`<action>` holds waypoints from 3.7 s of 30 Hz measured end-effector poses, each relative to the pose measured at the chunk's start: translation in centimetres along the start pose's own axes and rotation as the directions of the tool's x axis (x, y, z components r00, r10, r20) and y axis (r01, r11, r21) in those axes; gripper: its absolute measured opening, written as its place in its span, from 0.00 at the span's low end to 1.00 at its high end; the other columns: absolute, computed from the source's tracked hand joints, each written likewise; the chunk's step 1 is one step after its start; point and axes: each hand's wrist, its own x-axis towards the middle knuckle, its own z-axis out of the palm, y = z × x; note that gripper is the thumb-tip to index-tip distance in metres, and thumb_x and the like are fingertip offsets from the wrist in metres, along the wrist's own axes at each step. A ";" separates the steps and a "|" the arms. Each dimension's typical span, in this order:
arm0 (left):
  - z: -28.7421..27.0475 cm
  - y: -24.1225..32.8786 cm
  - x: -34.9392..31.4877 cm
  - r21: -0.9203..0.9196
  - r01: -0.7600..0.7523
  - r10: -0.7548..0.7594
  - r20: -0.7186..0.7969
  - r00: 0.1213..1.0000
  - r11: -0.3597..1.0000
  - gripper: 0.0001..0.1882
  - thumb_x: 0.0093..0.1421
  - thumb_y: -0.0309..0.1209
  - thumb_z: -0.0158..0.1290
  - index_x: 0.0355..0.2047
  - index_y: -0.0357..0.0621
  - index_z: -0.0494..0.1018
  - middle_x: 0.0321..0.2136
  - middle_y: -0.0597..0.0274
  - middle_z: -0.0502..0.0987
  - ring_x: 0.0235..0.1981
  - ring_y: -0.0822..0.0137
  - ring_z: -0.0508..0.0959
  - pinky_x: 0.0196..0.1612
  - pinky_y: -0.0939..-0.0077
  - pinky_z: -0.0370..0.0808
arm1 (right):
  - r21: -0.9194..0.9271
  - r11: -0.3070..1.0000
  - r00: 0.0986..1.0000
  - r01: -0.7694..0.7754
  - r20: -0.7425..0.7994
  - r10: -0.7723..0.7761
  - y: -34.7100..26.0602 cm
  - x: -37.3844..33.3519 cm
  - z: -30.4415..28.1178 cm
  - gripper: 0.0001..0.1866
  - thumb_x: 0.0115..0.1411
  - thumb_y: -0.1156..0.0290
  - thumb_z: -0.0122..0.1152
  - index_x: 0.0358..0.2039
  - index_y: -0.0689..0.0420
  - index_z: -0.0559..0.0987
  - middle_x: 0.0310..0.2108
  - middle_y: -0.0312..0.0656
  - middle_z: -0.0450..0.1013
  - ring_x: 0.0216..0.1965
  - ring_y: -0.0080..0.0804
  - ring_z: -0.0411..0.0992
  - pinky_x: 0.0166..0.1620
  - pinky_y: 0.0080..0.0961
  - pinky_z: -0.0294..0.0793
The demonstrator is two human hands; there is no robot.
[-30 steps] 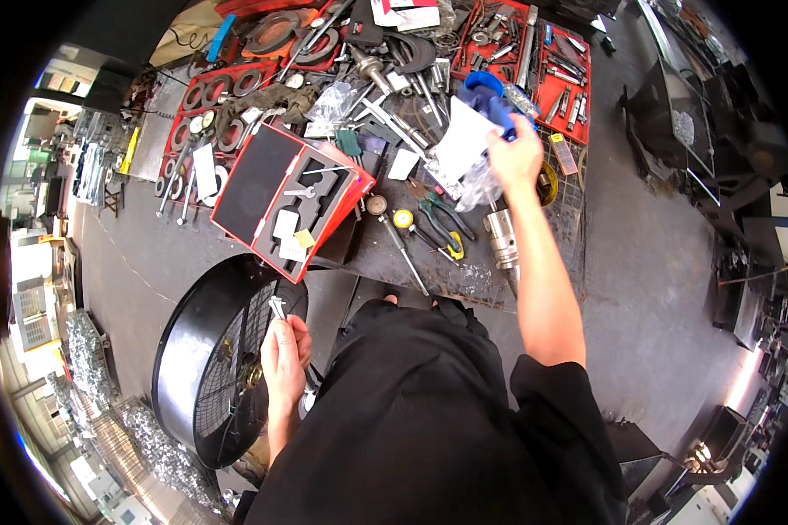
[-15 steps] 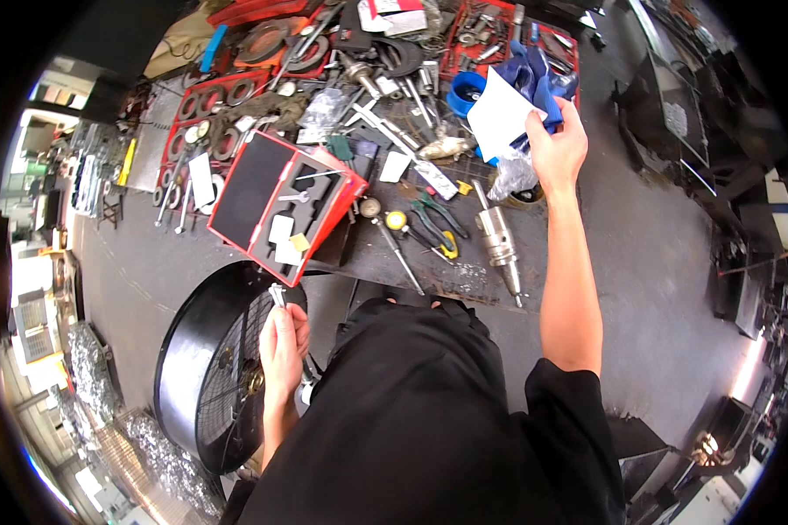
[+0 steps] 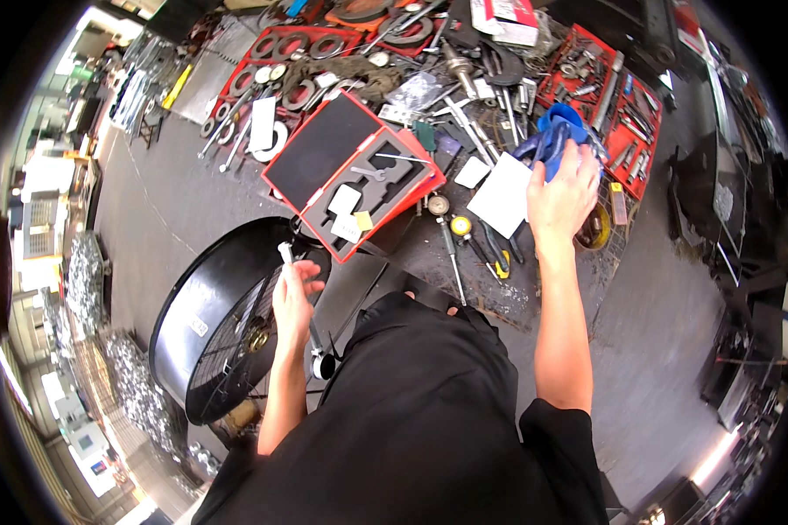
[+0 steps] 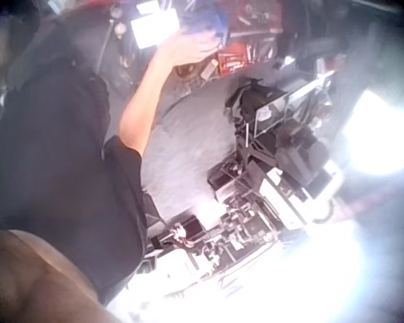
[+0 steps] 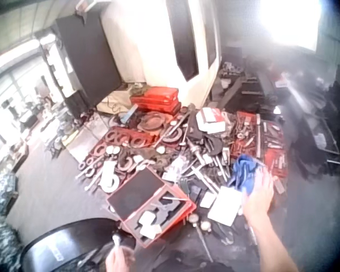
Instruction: The person assembles a dial indicator by hand, picking up a small metal pin and inserting it into the indicator's stem. They then attach the indicator to a metal rod and adjust the dial face. The person works at a cluttered workbench in a workshop environment.
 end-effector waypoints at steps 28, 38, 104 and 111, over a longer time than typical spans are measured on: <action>4.9 3.2 5.8 0.317 -0.138 0.089 0.165 0.982 0.938 0.23 0.78 0.43 0.38 0.48 0.34 0.73 0.34 0.33 0.81 0.39 0.32 0.82 0.44 0.41 0.76 | 0.450 0.600 0.650 -0.662 0.744 0.159 -7.7 -6.7 6.9 0.18 0.73 0.62 0.60 0.56 0.62 0.79 0.42 0.37 0.78 0.42 0.24 0.77 0.45 0.24 0.79; 6.2 5.6 5.2 0.197 -0.215 0.168 0.228 0.959 0.957 0.20 0.76 0.38 0.41 0.52 0.33 0.72 0.36 0.33 0.81 0.41 0.33 0.81 0.47 0.41 0.76 | 0.555 0.411 0.663 -0.723 0.724 0.188 -4.2 -8.6 6.0 0.18 0.74 0.68 0.60 0.58 0.66 0.78 0.44 0.40 0.79 0.42 0.25 0.78 0.47 0.25 0.81; 2.4 6.1 1.0 0.069 -0.294 0.246 0.388 0.888 0.953 0.27 0.81 0.51 0.35 0.29 0.46 0.68 0.20 0.68 0.70 0.17 0.80 0.64 0.18 0.83 0.52 | 0.493 0.437 0.579 -0.752 0.178 0.795 3.8 -11.6 -0.7 0.38 0.59 0.56 0.72 0.64 0.65 0.72 0.54 0.56 0.79 0.55 0.48 0.78 0.57 0.39 0.76; 4.6 7.5 -3.2 0.079 -0.211 0.135 0.546 0.827 0.974 0.25 0.80 0.43 0.38 0.31 0.39 0.74 0.22 0.63 0.75 0.24 0.71 0.74 0.31 0.74 0.71 | 0.621 0.257 0.564 -0.740 0.366 0.740 6.9 -7.8 5.2 0.27 0.58 0.74 0.67 0.59 0.65 0.79 0.36 0.44 0.83 0.33 0.27 0.80 0.34 0.26 0.78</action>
